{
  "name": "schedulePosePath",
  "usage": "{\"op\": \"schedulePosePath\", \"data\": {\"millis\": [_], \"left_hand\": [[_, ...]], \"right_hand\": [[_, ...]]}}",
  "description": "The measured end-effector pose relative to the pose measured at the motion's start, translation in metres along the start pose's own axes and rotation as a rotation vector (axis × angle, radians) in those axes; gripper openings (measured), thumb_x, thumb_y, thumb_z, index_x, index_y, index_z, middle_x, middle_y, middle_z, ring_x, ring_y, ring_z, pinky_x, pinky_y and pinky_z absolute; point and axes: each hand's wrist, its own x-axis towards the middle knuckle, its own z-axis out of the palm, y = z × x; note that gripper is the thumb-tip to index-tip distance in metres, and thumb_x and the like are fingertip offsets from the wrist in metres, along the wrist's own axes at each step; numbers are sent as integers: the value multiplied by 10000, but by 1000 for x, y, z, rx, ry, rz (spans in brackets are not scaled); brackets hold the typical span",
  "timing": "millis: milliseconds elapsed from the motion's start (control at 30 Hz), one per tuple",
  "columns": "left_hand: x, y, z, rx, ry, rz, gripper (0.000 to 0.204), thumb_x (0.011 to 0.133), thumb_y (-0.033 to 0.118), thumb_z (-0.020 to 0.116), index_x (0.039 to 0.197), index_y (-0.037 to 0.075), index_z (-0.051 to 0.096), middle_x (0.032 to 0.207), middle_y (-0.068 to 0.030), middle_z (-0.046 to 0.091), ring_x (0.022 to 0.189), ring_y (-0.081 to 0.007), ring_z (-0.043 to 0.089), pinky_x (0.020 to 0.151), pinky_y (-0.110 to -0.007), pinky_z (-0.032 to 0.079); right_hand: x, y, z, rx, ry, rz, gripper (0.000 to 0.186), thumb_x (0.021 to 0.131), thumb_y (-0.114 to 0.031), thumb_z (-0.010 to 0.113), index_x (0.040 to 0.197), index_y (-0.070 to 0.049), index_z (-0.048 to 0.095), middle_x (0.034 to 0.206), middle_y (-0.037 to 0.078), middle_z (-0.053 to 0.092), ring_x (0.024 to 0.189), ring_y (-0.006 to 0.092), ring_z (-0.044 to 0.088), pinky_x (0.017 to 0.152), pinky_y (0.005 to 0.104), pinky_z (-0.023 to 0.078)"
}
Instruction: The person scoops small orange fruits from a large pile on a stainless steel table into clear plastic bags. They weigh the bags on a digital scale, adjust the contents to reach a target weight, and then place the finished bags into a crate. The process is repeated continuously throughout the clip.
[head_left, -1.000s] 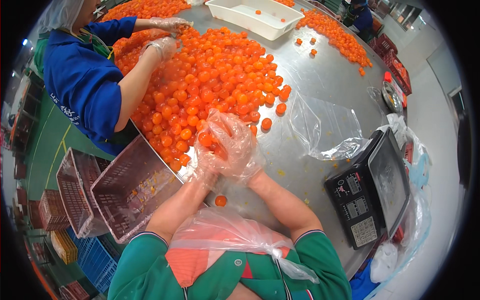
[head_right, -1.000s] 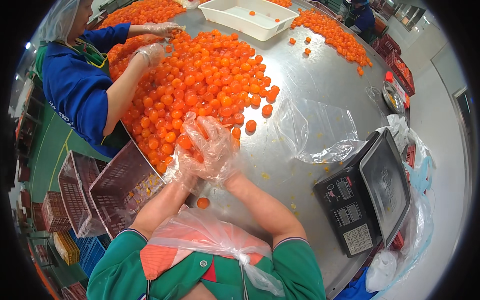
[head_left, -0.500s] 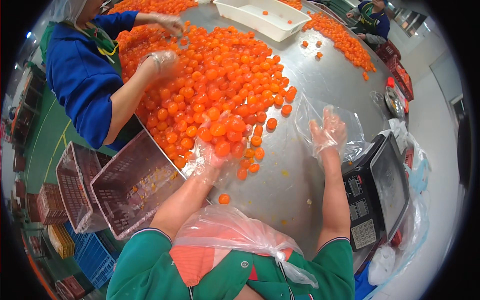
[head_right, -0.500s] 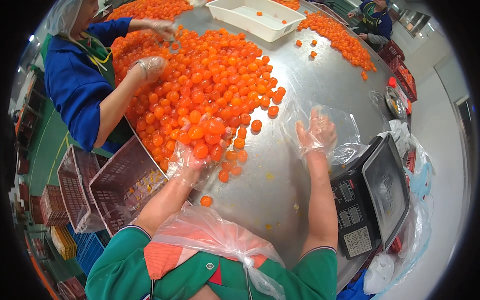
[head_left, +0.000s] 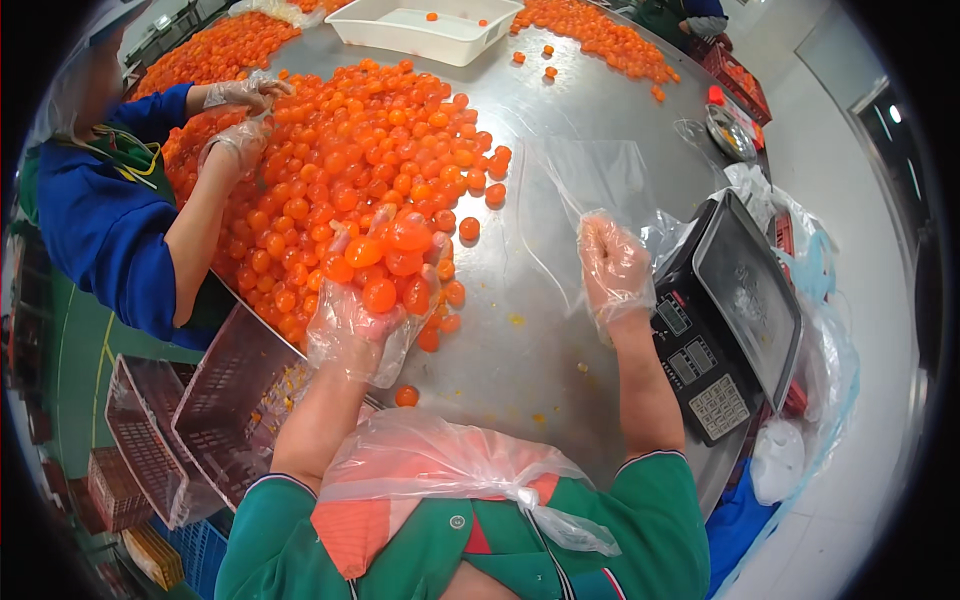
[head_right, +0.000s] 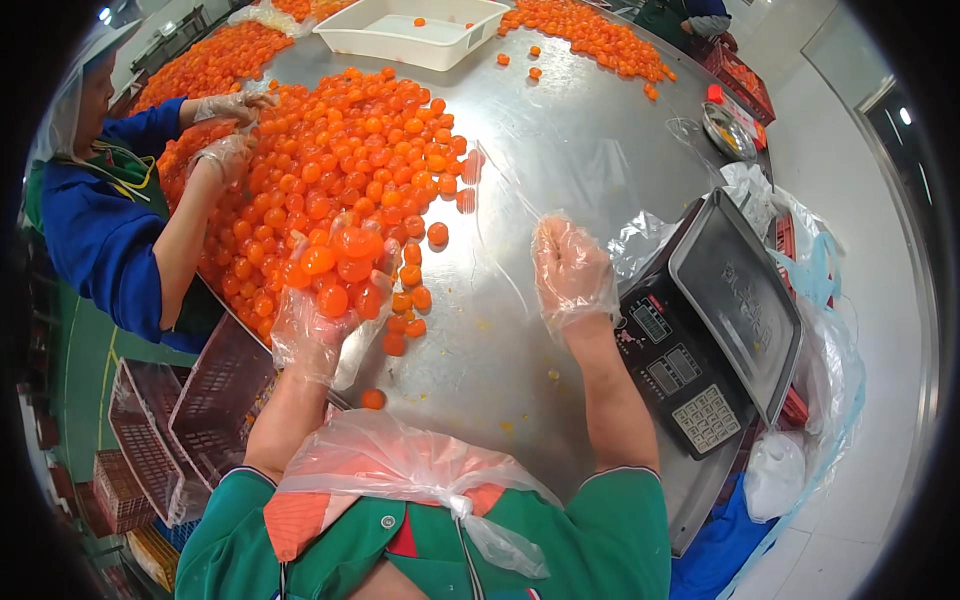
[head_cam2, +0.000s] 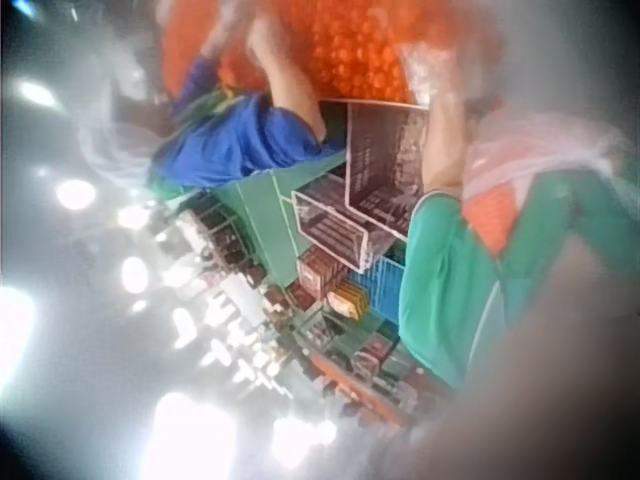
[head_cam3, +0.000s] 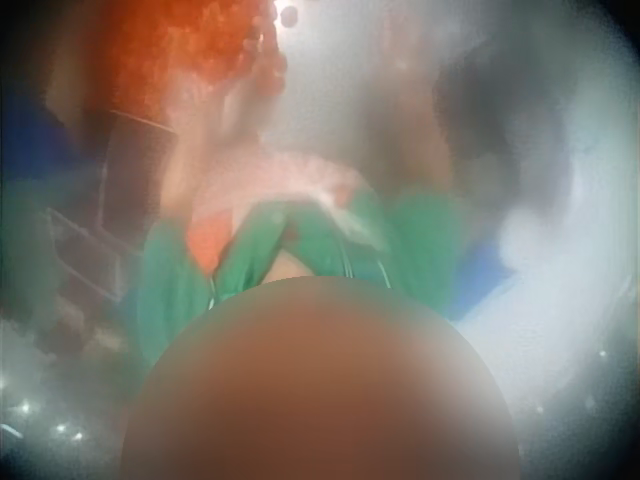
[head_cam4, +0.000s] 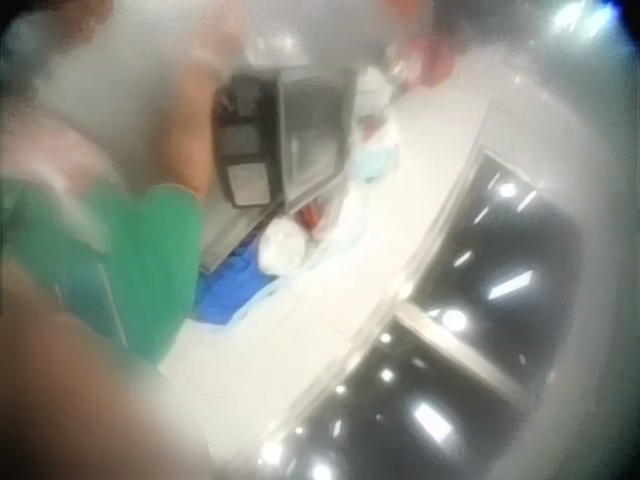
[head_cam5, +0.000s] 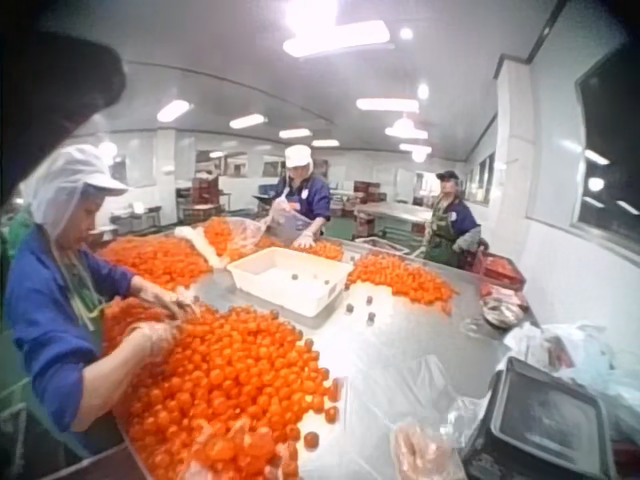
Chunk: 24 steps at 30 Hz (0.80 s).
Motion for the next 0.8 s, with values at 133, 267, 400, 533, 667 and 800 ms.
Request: {"op": "schedulePosePath", "data": {"millis": [133, 267, 400, 533, 667, 800], "left_hand": [[1, -10, 19, 8, -15, -57, 441, 917, 450, 496, 1181, 102, 557, 1140, -125, 600, 1061, -340, 584, 838, -451, 515], [9, -28, 24, 43, 6, -113, 444, 916, 459, 493, 1178, 106, 558, 1138, -125, 600, 1060, -344, 585, 827, -451, 518], [35, -42, -17, 174, 22, -148, 453, 936, 496, 401, 1202, 174, 578, 1200, -91, 584, 1057, -364, 568, 785, -457, 509], [53, -70, -32, 246, 110, -112, 346, 942, 443, 435, 1039, 144, 580, 1037, -59, 608, 940, -333, 608, 750, -464, 512], [77, -84, -44, 223, 238, -172, 275, 944, 370, 491, 1006, 110, 552, 917, -51, 599, 862, -261, 617, 696, -475, 498], [96, -103, -20, 638, 296, -111, 245, 924, 261, 550, 1041, 46, 534, 965, -116, 591, 879, -278, 612, 707, -454, 501]], "right_hand": [[-15, -3, 11, -149, -156, -159, 209, 921, -237, 531, 932, -54, 633, 816, 154, 643, 740, 361, 629, 676, 452, 512], [-40, -6, 53, -115, -430, -93, 227, 925, -235, 522, 960, -54, 654, 836, 179, 656, 769, 359, 643, 692, 451, 521], [-39, 10, 69, 311, -391, 90, 226, 916, -219, 542, 973, -50, 681, 818, 165, 674, 735, 282, 659, 675, 407, 516], [-33, 17, 61, 620, -365, 464, 217, 909, -198, 580, 990, -30, 691, 750, 87, 667, 670, 145, 607, 619, 324, 488], [-24, 29, 51, 645, -244, 458, 201, 905, -171, 602, 983, -8, 690, 713, 47, 646, 638, 78, 556, 584, 271, 468], [-13, 37, 35, 495, -103, 339, 182, 895, -148, 616, 992, -15, 694, 715, 60, 655, 653, 94, 579, 592, 280, 470]]}}
